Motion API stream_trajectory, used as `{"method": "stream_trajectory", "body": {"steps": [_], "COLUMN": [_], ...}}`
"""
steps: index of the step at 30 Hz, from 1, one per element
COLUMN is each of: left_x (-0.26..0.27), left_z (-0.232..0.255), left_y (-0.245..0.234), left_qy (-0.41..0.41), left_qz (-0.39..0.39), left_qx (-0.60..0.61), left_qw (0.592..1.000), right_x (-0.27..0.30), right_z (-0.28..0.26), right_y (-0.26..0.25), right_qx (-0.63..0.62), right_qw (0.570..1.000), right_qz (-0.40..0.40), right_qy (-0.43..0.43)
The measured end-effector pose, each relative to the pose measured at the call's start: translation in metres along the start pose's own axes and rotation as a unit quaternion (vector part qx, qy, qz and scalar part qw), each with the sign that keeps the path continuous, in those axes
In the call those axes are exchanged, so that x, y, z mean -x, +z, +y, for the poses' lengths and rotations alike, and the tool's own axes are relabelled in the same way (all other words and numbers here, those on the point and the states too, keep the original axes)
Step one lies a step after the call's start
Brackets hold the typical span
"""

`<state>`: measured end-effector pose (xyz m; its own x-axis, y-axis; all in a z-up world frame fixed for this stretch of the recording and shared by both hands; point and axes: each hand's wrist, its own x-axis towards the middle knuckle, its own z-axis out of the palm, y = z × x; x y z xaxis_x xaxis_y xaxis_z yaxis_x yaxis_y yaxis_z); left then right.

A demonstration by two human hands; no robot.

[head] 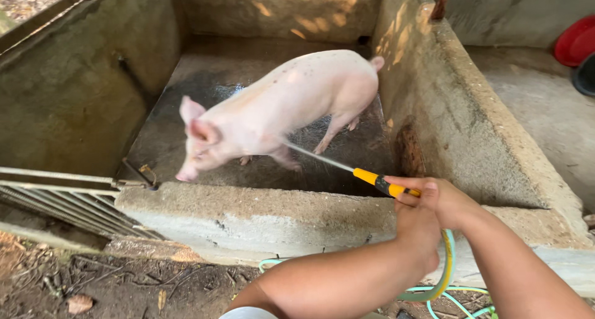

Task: The person bathes a pig by spraying it with water using a hose while the pig moves around its concrete enclosure.

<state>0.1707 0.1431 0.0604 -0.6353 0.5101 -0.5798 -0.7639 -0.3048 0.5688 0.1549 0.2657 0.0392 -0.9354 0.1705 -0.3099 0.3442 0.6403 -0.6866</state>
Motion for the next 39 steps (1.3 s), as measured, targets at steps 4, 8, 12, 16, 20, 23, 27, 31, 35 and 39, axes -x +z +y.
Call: {"method": "stream_trajectory", "body": {"steps": [4, 8, 12, 16, 20, 23, 27, 31, 35, 39], "left_x": [-0.007, -0.005, 0.0, -0.006, -0.004, 0.011, 0.025, 0.011, 0.006, 0.01], "left_z": [0.011, 0.01, 0.01, 0.021, 0.036, 0.043, 0.054, 0.059, 0.06, 0.071], "left_y": [-0.003, -0.013, -0.022, -0.018, -0.015, -0.015, -0.02, -0.024, -0.03, -0.039], "left_qy": [-0.012, 0.036, -0.013, 0.025, 0.04, 0.032, 0.003, 0.044, 0.09, 0.019], "left_qz": [-0.035, -0.011, 0.055, 0.055, 0.013, 0.043, 0.057, 0.04, 0.043, 0.08], "left_qx": [0.062, 0.054, 0.014, 0.015, 0.02, -0.005, 0.006, 0.013, 0.012, 0.002], "left_qw": [0.997, 0.998, 0.998, 0.998, 0.999, 0.999, 0.998, 0.998, 0.995, 0.997], "right_x": [-0.029, -0.053, -0.056, -0.054, -0.038, -0.041, -0.064, -0.063, -0.058, -0.058], "right_z": [0.018, 0.03, 0.02, -0.011, -0.043, -0.049, -0.044, -0.063, -0.086, -0.098], "right_y": [0.017, 0.03, 0.04, 0.033, 0.017, 0.023, 0.029, 0.029, 0.029, 0.035], "right_qx": [-0.293, -0.35, -0.268, -0.269, -0.264, -0.193, -0.189, -0.274, -0.088, 0.012], "right_qw": [0.95, 0.935, 0.955, 0.958, 0.959, 0.98, 0.973, 0.959, 0.994, 0.997], "right_qz": [0.056, -0.029, -0.125, -0.102, 0.028, -0.012, -0.126, -0.063, -0.047, -0.073], "right_qy": [0.098, 0.048, -0.011, -0.003, 0.096, 0.038, -0.034, -0.039, -0.054, -0.013]}}
